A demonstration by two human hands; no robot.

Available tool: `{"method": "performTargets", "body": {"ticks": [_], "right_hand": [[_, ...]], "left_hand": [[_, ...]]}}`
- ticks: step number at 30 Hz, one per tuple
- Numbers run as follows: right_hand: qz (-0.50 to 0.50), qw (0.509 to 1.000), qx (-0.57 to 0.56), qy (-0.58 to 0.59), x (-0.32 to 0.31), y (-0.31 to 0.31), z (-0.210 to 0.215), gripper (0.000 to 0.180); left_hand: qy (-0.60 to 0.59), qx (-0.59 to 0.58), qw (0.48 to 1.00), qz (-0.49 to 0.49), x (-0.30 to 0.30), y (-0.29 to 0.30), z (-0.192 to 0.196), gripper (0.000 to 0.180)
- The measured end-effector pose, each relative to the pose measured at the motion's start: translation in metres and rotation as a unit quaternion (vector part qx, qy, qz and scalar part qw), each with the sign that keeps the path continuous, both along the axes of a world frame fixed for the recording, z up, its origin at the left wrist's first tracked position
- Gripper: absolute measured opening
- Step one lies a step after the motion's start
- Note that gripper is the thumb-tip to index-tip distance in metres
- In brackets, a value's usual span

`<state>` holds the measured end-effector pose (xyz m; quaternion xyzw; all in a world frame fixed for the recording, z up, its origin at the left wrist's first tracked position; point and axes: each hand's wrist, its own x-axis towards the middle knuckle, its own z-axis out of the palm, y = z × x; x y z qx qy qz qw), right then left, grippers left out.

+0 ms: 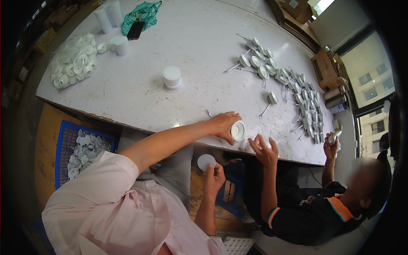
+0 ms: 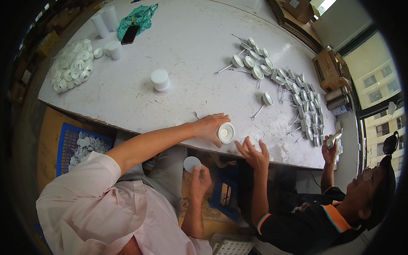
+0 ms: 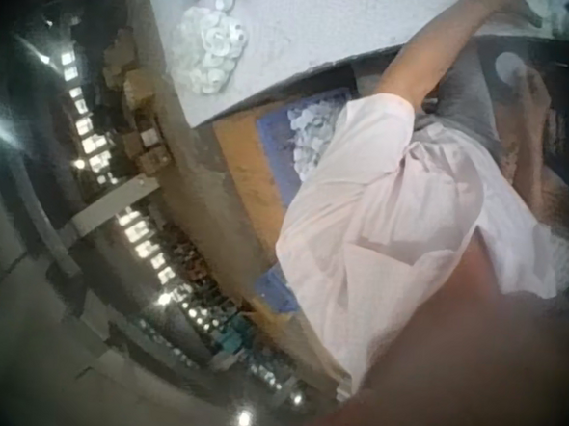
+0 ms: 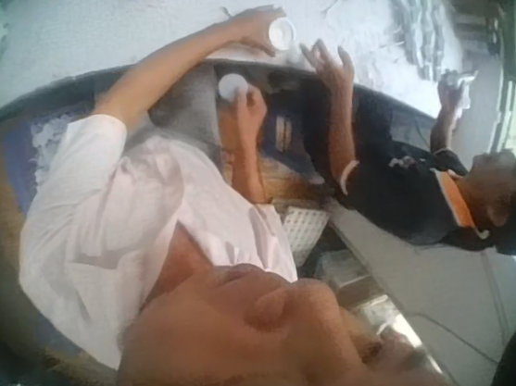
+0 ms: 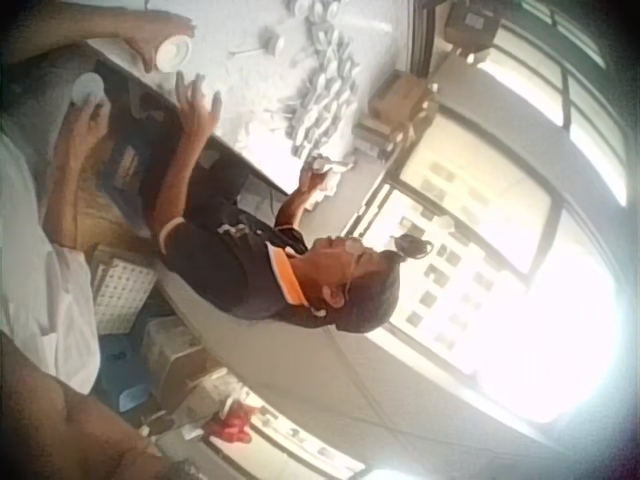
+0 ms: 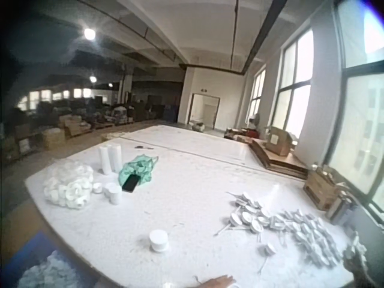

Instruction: The person assembles light fixtures by taking circular covers and pressing them onto the front of small round light housings by hand.

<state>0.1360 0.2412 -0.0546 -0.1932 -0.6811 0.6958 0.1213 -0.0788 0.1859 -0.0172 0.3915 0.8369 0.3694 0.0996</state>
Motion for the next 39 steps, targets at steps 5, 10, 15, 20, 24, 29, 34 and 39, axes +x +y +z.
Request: {"method": "performTargets", "body": {"ticks": [5,10,15,20,24,29,34,39], "right_hand": [[-0.02,1.0,0.012,0.0,0.001,0.006,0.009,0.015],[-0.066,0.996,-0.028,0.06,-0.012,0.027,0.021,0.013],[-0.124,0.969,-0.197,0.084,-0.034,0.039,0.047,0.014],[-0.047,0.969,-0.226,0.086,-0.045,0.018,0.059,0.022],[-0.026,0.986,-0.155,0.054,-0.049,-0.011,0.064,0.022],[0.013,0.992,-0.118,0.037,-0.052,-0.036,0.059,0.026],[0.026,0.994,-0.101,0.024,-0.054,-0.052,0.059,0.027],[0.042,0.993,-0.107,0.023,-0.055,-0.064,0.062,0.028]], "left_hand": [[-0.026,0.03,0.999,0.015,0.002,0.005,-0.013,0.082],[-0.034,0.031,0.998,0.044,0.007,-0.012,-0.007,0.076],[-0.23,0.226,0.946,0.042,0.04,-0.051,0.008,0.074],[-0.281,0.252,0.924,0.054,0.077,-0.092,0.027,0.077],[-0.25,0.253,0.931,0.08,0.096,-0.115,0.026,0.08],[-0.228,0.247,0.937,0.089,0.11,-0.139,0.029,0.078],[-0.232,0.277,0.929,0.081,0.118,-0.156,0.03,0.079],[-0.234,0.296,0.917,0.127,0.123,-0.16,0.027,0.07]]}}
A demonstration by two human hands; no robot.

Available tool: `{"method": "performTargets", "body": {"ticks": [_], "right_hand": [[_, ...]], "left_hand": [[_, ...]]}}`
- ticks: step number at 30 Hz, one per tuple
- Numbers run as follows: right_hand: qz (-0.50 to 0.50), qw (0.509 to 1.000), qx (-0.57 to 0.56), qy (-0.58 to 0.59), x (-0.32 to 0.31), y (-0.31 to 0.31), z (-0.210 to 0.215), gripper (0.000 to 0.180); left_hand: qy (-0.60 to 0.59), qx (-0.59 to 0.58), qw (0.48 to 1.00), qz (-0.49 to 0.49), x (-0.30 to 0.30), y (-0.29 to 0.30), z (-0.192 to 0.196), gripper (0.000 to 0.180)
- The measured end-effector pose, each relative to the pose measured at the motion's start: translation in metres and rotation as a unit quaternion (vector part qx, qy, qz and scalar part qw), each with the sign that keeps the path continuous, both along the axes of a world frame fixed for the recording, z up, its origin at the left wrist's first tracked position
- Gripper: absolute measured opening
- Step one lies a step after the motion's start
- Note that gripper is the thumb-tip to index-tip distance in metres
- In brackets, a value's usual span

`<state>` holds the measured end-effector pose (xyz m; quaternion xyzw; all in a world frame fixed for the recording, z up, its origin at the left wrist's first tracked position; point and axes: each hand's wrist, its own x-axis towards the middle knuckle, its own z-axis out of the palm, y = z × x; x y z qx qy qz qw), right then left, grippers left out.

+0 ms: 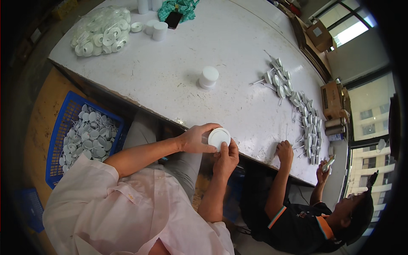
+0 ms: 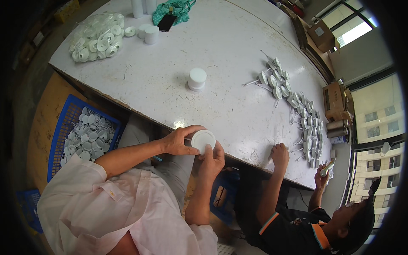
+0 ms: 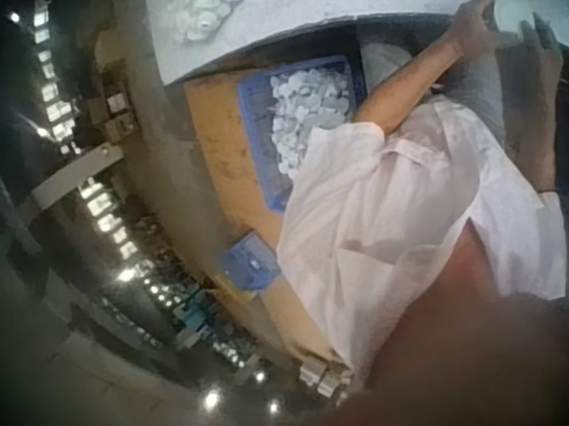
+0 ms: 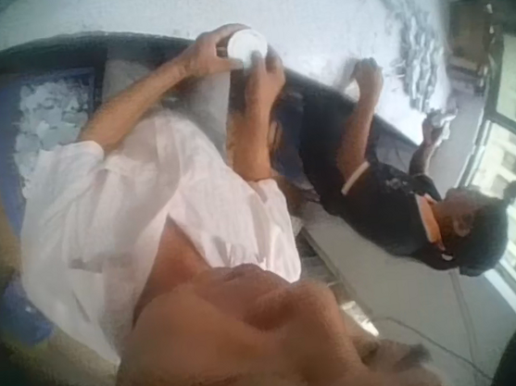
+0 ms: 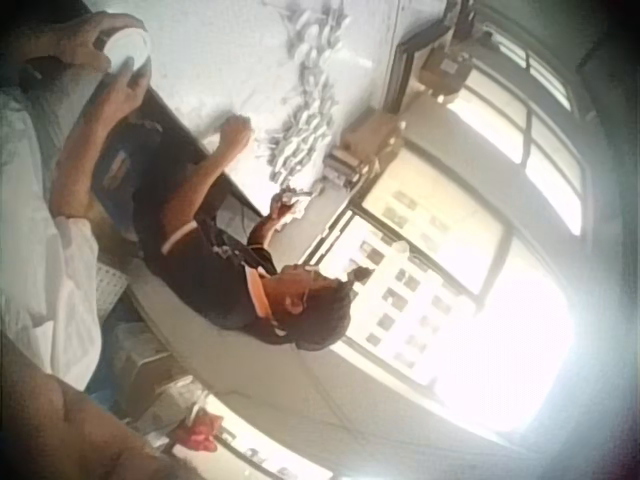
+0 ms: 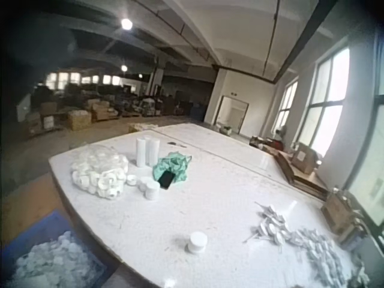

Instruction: The person assembles light fixtures by taking circular covers and pressing them onto the front of small round light housings by hand.

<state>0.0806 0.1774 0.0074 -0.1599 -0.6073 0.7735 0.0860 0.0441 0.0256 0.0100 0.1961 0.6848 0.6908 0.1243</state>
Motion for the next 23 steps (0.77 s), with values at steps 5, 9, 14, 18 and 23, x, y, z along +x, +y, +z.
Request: {"method": "performTargets", "body": {"ticks": [5,9,14,18,23], "right_hand": [[0.018,1.0,0.02,0.014,-0.003,-0.009,-0.003,0.03],[0.021,0.999,0.03,0.014,-0.005,-0.011,-0.005,0.03],[0.024,1.0,0.01,0.004,-0.006,-0.015,-0.006,0.029],[0.026,1.0,-0.01,-0.004,-0.006,-0.017,-0.004,0.029],[0.053,0.998,-0.041,-0.002,-0.007,-0.015,-0.012,0.029]], "left_hand": [[-0.003,-0.01,0.998,0.069,0.001,0.001,-0.007,0.054],[0.0,-0.025,0.995,0.098,0.002,0.001,-0.009,0.048],[0.007,-0.013,0.994,0.107,0.003,-0.002,-0.01,0.043],[0.003,-0.018,0.994,0.111,0.004,-0.003,-0.006,0.039],[0.01,-0.035,0.993,0.114,0.005,-0.005,-0.006,0.038]]}}
